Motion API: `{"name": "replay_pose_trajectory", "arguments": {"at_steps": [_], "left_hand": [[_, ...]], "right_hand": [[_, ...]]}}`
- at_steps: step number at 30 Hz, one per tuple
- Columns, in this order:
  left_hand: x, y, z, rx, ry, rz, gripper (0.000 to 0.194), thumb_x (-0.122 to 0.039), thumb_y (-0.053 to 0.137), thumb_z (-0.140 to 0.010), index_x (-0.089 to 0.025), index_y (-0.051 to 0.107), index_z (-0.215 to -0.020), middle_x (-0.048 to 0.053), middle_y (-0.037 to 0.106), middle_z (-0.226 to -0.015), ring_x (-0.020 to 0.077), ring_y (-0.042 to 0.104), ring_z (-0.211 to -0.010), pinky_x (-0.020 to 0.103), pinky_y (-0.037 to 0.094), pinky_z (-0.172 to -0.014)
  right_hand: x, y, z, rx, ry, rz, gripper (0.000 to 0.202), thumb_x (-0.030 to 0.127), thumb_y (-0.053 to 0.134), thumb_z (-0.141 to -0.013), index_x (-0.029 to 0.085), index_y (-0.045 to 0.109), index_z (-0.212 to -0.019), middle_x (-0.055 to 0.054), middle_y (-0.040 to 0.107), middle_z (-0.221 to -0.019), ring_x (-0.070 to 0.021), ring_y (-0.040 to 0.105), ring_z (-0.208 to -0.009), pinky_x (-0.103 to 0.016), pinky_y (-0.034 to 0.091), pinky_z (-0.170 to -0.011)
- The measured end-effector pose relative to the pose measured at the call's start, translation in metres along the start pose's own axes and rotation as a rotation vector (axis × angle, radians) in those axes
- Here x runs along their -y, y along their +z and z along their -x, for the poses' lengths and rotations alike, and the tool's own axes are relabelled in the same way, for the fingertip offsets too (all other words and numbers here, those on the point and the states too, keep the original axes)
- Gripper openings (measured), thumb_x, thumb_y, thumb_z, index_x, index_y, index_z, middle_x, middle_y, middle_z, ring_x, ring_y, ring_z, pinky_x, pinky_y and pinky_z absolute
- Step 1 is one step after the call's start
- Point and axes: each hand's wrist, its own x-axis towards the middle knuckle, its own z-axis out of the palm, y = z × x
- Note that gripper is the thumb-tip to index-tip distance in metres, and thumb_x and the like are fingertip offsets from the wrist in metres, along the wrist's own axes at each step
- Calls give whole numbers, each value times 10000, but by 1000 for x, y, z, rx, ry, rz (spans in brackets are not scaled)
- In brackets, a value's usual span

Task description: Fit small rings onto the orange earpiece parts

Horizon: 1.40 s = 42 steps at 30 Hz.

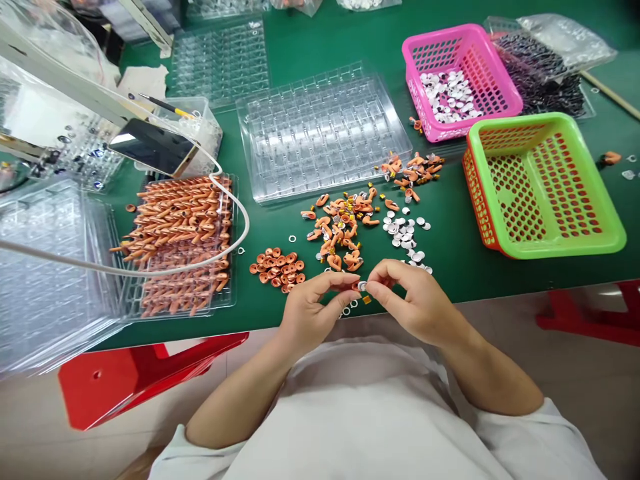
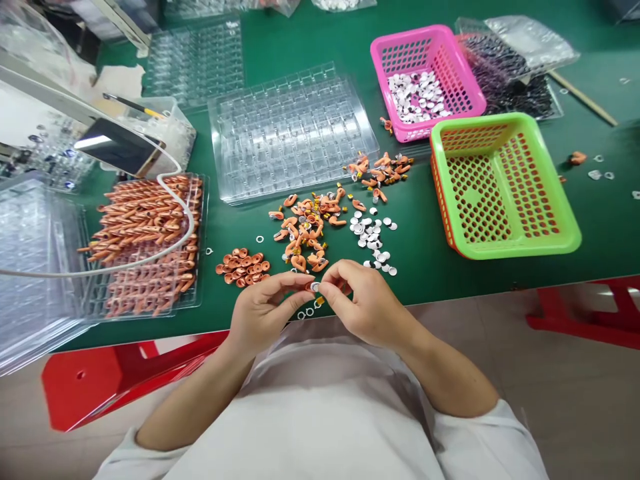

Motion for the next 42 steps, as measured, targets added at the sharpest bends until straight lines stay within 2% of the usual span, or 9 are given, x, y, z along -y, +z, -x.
{"name": "replay_pose_trajectory", "arguments": {"at_steps": [7,13,20,27,31,37,42], "left_hand": [[3,-1,-2,51,-13,61,203,-214,723,-830,-197,736,-1032,33,769,-932,154,723,-801,229,581,-743],[5,-3,-5,91,133,-32,216,-156,688,-854,-212,731,-1059,31,748,-909,145,697,-817,228,551,-736],[4,-1,-8,93,224,-81,241,-103,670,-857,-202,727,-1069,50,740,-911,151,684,-833,244,536,-740],[3,1,-7,66,220,-107,222,-108,677,-851,-186,728,-1052,43,735,-878,143,684,-797,229,538,-708],[2,2,-7,43,214,-112,209,-114,681,-848,-175,725,-1043,34,731,-862,128,680,-755,220,545,-705],[4,3,-7,7,231,-127,188,-109,674,-851,-163,722,-1025,48,748,-900,141,691,-831,229,552,-770],[1,2,-6,12,241,-118,195,-109,666,-858,-188,720,-1027,41,748,-900,145,691,-838,241,556,-777]], "right_hand": [[-2,-4,-5,80,5,39,164,273,547,-929,197,583,-789,20,633,-745,-110,564,-678,-230,412,-601],[-3,-7,-10,130,50,40,162,290,553,-921,197,602,-799,25,646,-718,-105,568,-631,-221,391,-530],[-7,-3,-10,107,46,44,170,277,549,-921,191,606,-786,26,638,-706,-102,557,-628,-221,386,-541],[-7,2,-7,53,51,30,181,277,532,-935,194,588,-783,28,613,-706,-97,522,-614,-220,370,-537],[-7,7,-6,15,61,-32,180,275,534,-934,194,574,-779,27,597,-702,-99,508,-615,-215,373,-531],[-9,14,-5,-39,98,-159,154,255,549,-923,193,570,-783,30,581,-709,-99,509,-624,-218,397,-569],[-13,18,-5,-63,138,-293,133,304,596,-904,198,568,-827,21,592,-772,-112,540,-681,-228,437,-612]]}}
